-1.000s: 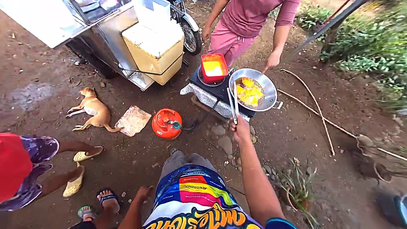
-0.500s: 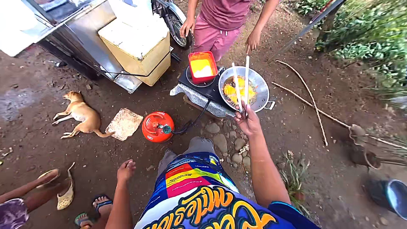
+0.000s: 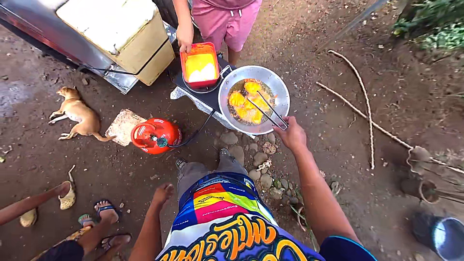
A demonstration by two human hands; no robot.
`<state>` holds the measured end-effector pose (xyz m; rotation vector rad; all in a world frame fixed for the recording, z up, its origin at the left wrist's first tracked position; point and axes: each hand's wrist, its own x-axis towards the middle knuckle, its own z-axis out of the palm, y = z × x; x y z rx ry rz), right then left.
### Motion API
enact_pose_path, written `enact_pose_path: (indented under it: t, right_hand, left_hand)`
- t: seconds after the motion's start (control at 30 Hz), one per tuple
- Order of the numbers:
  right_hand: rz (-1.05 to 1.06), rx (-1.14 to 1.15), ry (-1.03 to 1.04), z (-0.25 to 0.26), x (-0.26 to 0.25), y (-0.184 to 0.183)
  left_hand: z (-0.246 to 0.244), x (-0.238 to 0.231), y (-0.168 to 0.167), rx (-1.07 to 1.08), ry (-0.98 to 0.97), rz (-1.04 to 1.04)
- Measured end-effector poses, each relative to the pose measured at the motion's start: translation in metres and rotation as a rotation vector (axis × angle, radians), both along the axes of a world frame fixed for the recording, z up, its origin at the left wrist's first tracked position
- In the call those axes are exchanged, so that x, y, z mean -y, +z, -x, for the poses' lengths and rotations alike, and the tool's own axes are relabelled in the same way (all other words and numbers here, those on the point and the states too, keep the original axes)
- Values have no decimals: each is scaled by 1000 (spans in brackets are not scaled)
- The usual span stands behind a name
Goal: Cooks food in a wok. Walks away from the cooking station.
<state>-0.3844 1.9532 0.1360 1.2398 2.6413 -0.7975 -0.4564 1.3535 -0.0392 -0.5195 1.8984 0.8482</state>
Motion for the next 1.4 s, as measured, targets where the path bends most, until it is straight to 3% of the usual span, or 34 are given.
enact_pose_path:
  t: [0.17, 0.3, 0.43, 0.57, 0.67, 0.77, 0.83, 1.0, 1.2, 1.4]
  right_hand:
    - [-165, 128, 216, 24, -23, -26]
    - [-282, 120, 379, 42, -29, -51]
    - [-336, 107, 444, 51, -27, -63]
    - [-370, 90, 480, 55, -29, -73]
    - [-359, 105, 495, 60, -31, -80]
    - [-366, 103, 510, 63, -32, -85]
    - [-377, 91, 517, 66, -33, -86]
    - [-384, 96, 547, 75, -35, -89]
    - [-335, 165, 522, 77, -38, -63]
    - [-368, 123, 544, 77, -37, -71]
  left_hand:
    - [40, -74, 40, -213, -33, -87]
    - [40, -70, 35, -260, -5, -70]
    - [-5, -35, 19, -198, 124, 29]
    - [-90, 6, 1, -8, 257, 153]
    - [-145, 7, 13, 125, 330, 221]
    - [-161, -10, 32, 218, 347, 257]
    - [-157, -20, 35, 202, 360, 240]
    - [-117, -24, 4, 28, 334, 89]
    - [-48, -43, 19, -167, 268, 27]
    - [-53, -40, 5, -116, 269, 53]
